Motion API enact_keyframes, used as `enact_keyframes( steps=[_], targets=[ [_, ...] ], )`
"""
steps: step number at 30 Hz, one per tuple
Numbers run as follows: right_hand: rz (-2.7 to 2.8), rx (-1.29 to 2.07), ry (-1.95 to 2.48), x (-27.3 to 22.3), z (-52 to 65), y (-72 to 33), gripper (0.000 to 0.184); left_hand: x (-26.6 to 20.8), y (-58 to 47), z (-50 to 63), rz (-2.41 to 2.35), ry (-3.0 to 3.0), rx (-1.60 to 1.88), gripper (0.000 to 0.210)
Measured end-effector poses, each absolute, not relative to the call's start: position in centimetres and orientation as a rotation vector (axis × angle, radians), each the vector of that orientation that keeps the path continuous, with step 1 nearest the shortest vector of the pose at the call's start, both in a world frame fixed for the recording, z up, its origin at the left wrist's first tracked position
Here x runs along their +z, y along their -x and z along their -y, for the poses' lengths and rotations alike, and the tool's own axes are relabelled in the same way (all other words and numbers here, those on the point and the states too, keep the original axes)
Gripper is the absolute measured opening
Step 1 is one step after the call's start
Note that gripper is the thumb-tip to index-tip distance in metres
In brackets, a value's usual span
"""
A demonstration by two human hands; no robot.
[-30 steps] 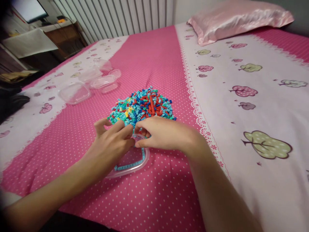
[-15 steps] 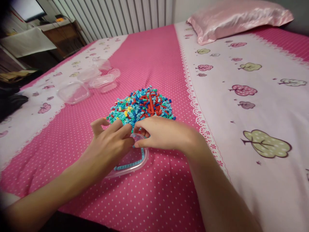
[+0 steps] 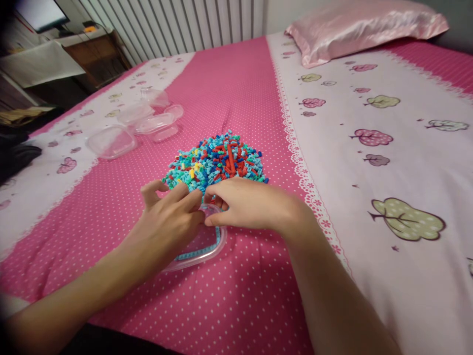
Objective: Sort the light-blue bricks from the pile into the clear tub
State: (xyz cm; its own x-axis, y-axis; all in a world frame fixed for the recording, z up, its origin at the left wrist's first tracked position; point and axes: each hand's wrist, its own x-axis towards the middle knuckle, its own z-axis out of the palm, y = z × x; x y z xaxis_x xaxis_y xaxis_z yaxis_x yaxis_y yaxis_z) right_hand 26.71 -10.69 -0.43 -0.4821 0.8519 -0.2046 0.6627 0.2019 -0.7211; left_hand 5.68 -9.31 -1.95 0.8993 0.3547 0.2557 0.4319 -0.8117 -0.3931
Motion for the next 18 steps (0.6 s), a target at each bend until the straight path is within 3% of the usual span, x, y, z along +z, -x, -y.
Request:
enact_keyframes(
  steps=[18],
  targets=[
    [2.252,1.139,1.457,-0.6,10.68,-26.73,0.027,-2.15,-5.77,9.15,0.58,2.623,-0.222,0.03]
  ],
)
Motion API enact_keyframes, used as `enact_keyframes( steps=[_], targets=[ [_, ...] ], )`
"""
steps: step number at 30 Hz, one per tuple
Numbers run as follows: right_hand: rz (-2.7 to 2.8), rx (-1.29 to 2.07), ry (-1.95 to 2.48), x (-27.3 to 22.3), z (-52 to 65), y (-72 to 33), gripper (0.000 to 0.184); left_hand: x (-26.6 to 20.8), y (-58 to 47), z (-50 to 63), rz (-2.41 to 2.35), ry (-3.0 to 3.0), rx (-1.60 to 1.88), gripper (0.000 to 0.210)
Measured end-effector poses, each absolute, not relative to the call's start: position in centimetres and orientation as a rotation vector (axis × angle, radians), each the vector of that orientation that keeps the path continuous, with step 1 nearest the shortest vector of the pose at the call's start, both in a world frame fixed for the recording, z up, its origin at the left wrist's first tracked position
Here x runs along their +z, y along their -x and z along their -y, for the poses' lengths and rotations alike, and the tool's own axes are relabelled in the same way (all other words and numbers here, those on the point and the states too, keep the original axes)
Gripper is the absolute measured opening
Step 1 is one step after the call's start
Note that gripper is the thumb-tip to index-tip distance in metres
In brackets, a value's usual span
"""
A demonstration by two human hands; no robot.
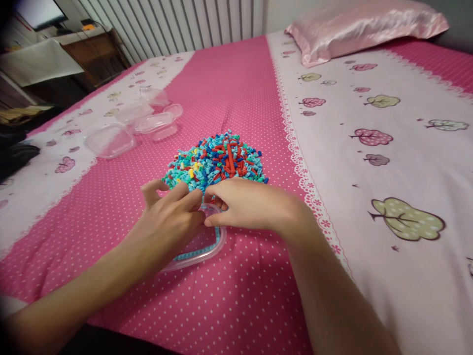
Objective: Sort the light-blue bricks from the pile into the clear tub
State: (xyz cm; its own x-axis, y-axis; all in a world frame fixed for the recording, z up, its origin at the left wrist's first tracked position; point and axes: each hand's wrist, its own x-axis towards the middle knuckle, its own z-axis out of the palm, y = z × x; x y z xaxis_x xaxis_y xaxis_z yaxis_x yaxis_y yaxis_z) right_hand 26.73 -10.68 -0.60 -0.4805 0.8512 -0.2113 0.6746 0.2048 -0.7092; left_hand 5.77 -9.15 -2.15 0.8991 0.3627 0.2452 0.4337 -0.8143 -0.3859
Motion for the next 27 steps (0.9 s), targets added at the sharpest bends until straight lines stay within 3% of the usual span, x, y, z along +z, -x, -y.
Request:
enact_keyframes(
  steps=[27],
  targets=[
    [2.226,1.208,1.424,-0.26,10.65,-26.66,0.023,-1.73,-5.8,9.39,0.571,2.614,-0.241,0.027]
  ],
)
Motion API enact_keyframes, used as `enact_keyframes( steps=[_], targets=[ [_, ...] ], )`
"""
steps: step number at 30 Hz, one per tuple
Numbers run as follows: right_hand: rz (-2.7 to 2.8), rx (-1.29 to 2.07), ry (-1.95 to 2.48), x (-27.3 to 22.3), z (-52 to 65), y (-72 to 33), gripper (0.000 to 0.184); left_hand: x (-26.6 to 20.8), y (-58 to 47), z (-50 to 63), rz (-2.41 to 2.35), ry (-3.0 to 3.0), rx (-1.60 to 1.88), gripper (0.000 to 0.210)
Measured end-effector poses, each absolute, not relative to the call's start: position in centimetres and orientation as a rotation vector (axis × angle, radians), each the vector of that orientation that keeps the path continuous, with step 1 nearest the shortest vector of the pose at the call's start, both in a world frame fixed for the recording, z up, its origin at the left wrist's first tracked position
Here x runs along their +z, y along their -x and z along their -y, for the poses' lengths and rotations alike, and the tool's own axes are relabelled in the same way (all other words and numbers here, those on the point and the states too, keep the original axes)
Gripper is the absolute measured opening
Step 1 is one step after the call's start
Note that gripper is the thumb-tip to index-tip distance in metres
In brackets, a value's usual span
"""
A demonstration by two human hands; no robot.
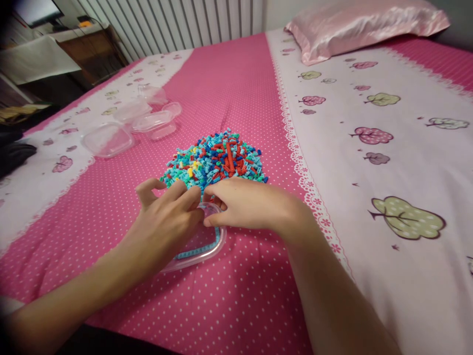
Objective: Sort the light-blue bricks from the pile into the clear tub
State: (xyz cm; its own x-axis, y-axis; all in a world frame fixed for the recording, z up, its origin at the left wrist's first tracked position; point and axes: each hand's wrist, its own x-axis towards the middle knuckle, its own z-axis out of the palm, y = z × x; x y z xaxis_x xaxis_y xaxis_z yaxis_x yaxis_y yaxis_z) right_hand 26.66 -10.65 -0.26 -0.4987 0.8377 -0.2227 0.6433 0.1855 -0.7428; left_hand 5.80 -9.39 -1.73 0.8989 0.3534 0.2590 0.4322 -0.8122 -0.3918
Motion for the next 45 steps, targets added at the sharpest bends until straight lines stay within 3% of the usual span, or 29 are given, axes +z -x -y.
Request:
enact_keyframes(
  steps=[24,31,36,40,45],
  targets=[
    [2.21,1.192,1.421,-0.9,10.7,-26.8,0.019,-1.4,-5.7,9.5,0.584,2.662,-0.247,0.026],
    [2.168,1.186,1.429,-1.0,10.7,-26.6,0.031,1.4,-4.3,9.5,0.636,2.81,-0.272,0.021],
    [2.113,1.229,1.38,-1.2,10.6,-26.2,0.041,4.0,0.1,4.7,0.933,2.82,-0.392,0.01],
    [2.084,1.252,1.38,-1.3,10.3,-25.8,0.034,1.5,2.3,1.1,1.221,2.741,-0.359,0.011],
    [2.151,1.236,1.451,-1.3,10.5,-26.0,0.025,-3.9,2.5,0.9,1.378,2.702,-0.27,0.038]
  ],
)
